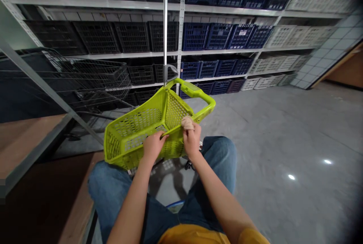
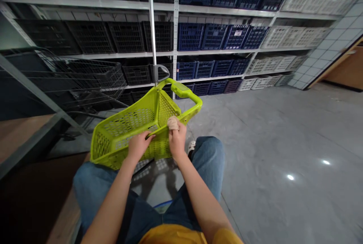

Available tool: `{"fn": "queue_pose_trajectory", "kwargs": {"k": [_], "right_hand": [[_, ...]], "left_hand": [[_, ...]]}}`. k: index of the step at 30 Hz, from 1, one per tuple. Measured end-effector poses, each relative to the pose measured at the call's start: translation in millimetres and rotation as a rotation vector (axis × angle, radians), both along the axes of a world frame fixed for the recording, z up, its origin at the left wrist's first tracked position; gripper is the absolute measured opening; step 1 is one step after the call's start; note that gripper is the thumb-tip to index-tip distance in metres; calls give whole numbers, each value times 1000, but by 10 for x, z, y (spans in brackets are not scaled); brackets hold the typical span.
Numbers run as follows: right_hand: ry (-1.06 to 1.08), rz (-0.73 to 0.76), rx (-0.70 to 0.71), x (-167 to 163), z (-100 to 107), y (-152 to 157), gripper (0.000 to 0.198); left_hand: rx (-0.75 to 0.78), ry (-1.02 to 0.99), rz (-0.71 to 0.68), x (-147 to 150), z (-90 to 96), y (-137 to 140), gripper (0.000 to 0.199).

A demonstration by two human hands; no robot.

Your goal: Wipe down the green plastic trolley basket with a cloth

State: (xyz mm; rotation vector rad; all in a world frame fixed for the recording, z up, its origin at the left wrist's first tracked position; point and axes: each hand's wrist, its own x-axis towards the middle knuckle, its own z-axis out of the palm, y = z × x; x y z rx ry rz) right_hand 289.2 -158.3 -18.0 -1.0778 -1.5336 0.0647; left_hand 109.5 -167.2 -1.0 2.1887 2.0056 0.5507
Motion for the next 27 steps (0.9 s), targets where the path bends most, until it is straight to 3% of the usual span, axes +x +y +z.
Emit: {"fn": "queue_pose_trajectory", "kwargs": {"k": [2, 4, 8, 11, 17, 22, 27], "right_hand": [[-45, 112, -21, -108, -33, -25, 23], [-119, 115, -14, -82, -87, -17, 22], [-67, -143, 59, 253, -154, 78, 24], [49, -286, 87, 286, -184, 92, 23], [-127, 26, 51, -6, -293, -39, 24], [24, -248, 55, 224, -241, 22, 20], [-125, -16, 19, 41, -322, 6, 24]], "left_hand": [[-10, -11, 12, 0, -2, 11, 34], [-15, -17, 16, -2, -6, 22, 34], [-7, -8, 3, 11, -13, 23, 33], [3, 14, 10, 25, -16, 20, 32], [25, 29, -4, 7, -33, 35, 31], [31, 19, 5, 16, -73, 35, 33], [57, 38, 0, 23, -85, 34, 32]]}}
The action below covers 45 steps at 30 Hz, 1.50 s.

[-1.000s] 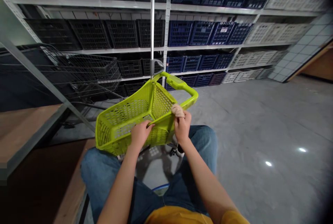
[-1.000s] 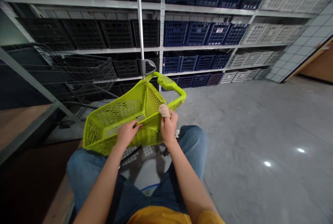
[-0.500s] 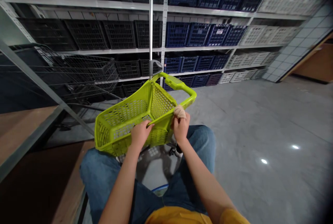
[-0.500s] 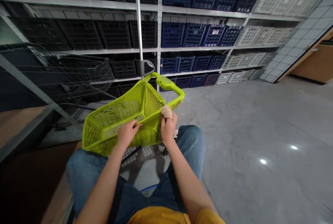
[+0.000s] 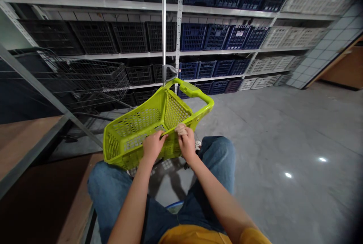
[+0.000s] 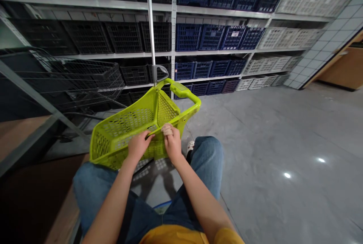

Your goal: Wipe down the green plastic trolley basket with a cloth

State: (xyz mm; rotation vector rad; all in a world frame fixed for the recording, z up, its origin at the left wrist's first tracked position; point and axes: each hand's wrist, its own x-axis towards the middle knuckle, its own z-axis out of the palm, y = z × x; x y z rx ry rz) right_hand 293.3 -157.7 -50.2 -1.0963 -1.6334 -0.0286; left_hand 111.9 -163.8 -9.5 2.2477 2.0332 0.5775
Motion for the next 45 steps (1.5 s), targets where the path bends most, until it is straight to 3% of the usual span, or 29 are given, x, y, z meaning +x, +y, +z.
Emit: {"fn": "queue_pose_trajectory", "kwargs": {"k": [4, 10, 13, 16, 24, 28, 32, 39, 45], "right_hand": [[-110, 41, 30, 9, -91, 49, 24], [14, 3, 137, 162, -226, 273, 24], [-93, 118, 60, 92, -464, 296, 23], [-174, 105, -26, 39, -651, 291, 24], [-45, -24, -65, 5, -349, 467, 31], [-104, 35, -158, -97, -602, 334, 34], [-3, -9, -231, -190, -788, 250, 34], [119, -116, -211, -239, -530, 330, 22], [44, -47, -233, -293, -367, 231, 25]], "left_hand": [[40, 13, -39, -10, -7, 24, 34], [75, 16, -45, 10, -61, 103, 34], [113, -11, -90, -13, -84, 171, 34], [109, -16, -80, -70, -86, 251, 36], [44, -17, -24, -92, -28, 396, 35], [34, -19, -13, -70, -22, 447, 37], [19, -19, -34, -104, -15, 483, 36], [0, -42, -79, -153, 4, 456, 34], [3, -52, -54, -120, 22, 412, 43]]}}
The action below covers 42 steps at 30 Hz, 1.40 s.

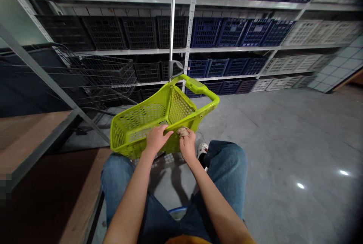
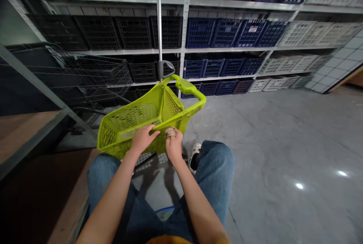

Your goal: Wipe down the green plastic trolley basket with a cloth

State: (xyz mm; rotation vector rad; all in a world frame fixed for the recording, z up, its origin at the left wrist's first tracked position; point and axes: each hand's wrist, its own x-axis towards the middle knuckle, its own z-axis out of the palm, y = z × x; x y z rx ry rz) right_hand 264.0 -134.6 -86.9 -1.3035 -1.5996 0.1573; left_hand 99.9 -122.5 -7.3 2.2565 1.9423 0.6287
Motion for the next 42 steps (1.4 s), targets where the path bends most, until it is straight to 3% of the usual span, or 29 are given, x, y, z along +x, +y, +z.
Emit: {"fn": "queue_pose_trajectory", "kwargs": {"k": [6, 15, 19, 22, 28, 34, 36, 42], "right_hand": [[35, 135, 6, 51, 11, -43, 29], [259, -158, 100, -55, 68, 75, 4], [360, -252, 99, -153, 49, 133, 5], [317, -233, 123, -261, 13, 167, 10], [99, -149, 177, -413, -193, 182, 26], [166, -183, 181, -499, -307, 209, 21], [122, -128, 156, -585, -286, 175, 22], [-249, 276, 220, -712, -221, 97, 29]], "left_hand": [[-18, -1, 12, 17, 6, -27, 43], [-112, -111, -177, -234, 125, -29, 38], [-110, -28, -129, -446, 134, -92, 33], [-129, -16, -53, -592, 86, -133, 30], [-84, 33, -73, -721, 29, -198, 33], [-79, -11, -54, -769, -61, -216, 37], [-50, -22, -38, -778, -98, -195, 35], [-19, -2, 13, -745, -138, -173, 26]]}}
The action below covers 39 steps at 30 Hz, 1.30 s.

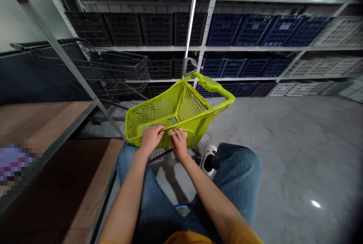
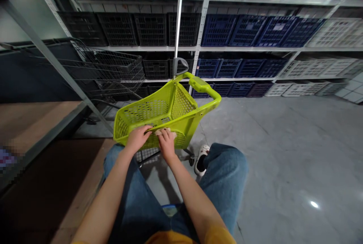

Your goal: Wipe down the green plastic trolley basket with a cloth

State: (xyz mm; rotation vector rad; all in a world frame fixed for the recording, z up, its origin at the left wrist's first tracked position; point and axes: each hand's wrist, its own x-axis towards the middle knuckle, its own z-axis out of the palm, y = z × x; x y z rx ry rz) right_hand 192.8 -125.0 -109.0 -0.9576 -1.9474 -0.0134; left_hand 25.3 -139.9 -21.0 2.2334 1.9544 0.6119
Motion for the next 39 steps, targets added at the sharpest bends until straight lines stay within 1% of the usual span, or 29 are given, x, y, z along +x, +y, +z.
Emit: {"fn": "queue_pose_trajectory", "kwargs": {"k": [2, 4, 8, 10, 11, 13, 16, 18, 20, 22, 24, 26, 28, 31, 34, 39], "right_hand": [[-99, 39, 37, 138, 18, 52, 30], [-131, 0, 40, 369, 18, 118, 32], [-2, -267, -32, 828, -41, 160, 24], [49, -330, -74, 917, -21, 127, 21], [70, -327, -82, 921, 27, 110, 20], [130, -310, -47, 878, 210, 101, 20], [194, -350, 85, 796, 615, 180, 27], [110, -335, 129, 745, 837, 261, 34], [-41, -261, 109, 652, 932, 303, 36], [-186, -174, 69, 481, 898, 271, 35], [-299, -108, 41, 252, 794, 177, 34], [-383, -66, 34, 44, 698, 72, 35], [-454, -51, 48, -58, 663, 4, 37], [-594, -2, 128, 34, 750, 8, 40], [-755, 67, 212, 260, 942, 93, 36], [-919, 69, 246, 571, 1243, 306, 26]], "left_hand": [[17, 4, 13, 13, -5, -12, 24], [32, 1, 18, 19, -16, -23, 23], [58, 0, 20, 20, -51, -21, 22], [65, 4, 28, 22, -66, -11, 22], [66, 3, 27, 24, -70, -6, 22], [62, 1, 19, 27, -72, -1, 22], [50, 6, 25, 28, -65, -4, 23], [45, -8, 29, 28, -61, -9, 24], [41, -43, 38, 25, -63, -10, 25], [34, -62, 53, 22, -71, -5, 24], [27, -58, 67, 14, -80, 4, 21], [24, -44, 68, 2, -83, 11, 18], [22, -32, 67, -12, -79, 12, 16], [31, -18, 57, -30, -68, 3, 13], [41, -29, 56, -37, -66, -5, 14], [46, -74, 58, -45, -81, 0, 18]]}}
